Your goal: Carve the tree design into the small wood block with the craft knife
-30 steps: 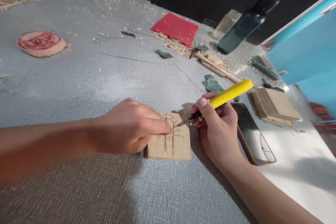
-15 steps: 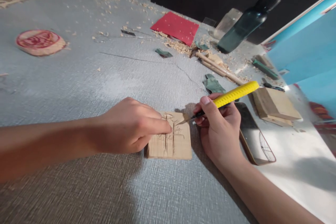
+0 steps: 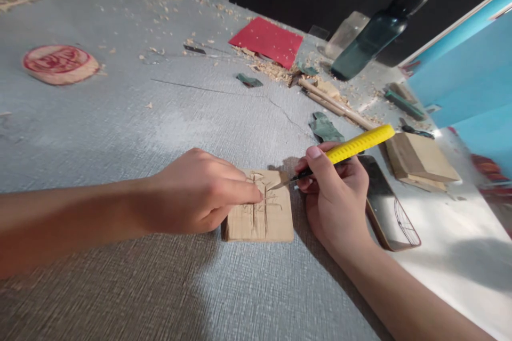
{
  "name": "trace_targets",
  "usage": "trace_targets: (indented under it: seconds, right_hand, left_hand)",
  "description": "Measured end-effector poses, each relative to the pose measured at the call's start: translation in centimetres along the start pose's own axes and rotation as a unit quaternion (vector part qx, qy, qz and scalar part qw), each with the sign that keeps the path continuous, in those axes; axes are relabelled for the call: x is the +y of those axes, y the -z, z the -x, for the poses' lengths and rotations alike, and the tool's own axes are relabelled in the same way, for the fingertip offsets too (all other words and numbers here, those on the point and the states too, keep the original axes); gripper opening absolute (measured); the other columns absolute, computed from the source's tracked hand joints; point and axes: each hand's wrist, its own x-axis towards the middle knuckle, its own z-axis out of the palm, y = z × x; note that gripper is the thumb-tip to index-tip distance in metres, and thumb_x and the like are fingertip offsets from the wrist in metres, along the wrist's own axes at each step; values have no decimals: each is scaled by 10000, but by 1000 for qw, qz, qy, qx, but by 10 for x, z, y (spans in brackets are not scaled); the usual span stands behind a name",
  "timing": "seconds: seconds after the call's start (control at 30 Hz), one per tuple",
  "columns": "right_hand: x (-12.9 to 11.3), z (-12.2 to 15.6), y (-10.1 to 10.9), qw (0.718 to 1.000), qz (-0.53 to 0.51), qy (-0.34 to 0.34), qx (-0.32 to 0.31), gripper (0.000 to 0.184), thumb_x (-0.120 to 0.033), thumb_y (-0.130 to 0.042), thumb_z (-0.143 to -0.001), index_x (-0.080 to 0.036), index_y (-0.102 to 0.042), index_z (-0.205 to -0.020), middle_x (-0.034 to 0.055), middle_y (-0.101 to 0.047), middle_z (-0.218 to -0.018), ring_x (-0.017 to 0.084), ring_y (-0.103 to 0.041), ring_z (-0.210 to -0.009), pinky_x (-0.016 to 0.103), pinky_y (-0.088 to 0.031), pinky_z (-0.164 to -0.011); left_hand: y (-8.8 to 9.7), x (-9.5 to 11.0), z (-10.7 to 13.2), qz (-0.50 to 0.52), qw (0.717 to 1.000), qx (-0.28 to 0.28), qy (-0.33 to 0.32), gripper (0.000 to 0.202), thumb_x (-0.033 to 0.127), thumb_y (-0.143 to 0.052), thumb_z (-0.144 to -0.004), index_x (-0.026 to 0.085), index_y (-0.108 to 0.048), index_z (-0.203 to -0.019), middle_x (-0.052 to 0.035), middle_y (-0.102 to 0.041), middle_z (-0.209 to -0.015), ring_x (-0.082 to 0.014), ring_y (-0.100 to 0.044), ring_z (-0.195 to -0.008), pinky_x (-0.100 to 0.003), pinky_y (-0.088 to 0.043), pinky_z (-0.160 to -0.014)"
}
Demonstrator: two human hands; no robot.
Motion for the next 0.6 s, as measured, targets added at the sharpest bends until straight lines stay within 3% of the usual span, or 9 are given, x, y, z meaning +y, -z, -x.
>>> trace_targets:
  seconds: [0.23,0.6]
  right_hand:
    - [1,-1,3,998,10,-18,-65,288,-356,-837,-835,-231,-599,-940,-20,-673,-692,103,-576,-532,192,-460,-438]
    - [-2,1,0,999,1,-24,-31,224,-335,-798,-869,-230,-616,-949,-18,-650,-690,101,-558,-565,182,-447,-450]
  left_hand:
    - [0,-1,0,32,999,-1,-5,345,81,-407,-939,229,-710,-1010,18,-724,-801,-138,-649,-676,-274,-435,-608]
    - [-1,0,0,7,1000,-4,11,345,111,-415,-941,252,-721,-1015,28,-738,-825,-123,-654,-685,-261,-453,-617]
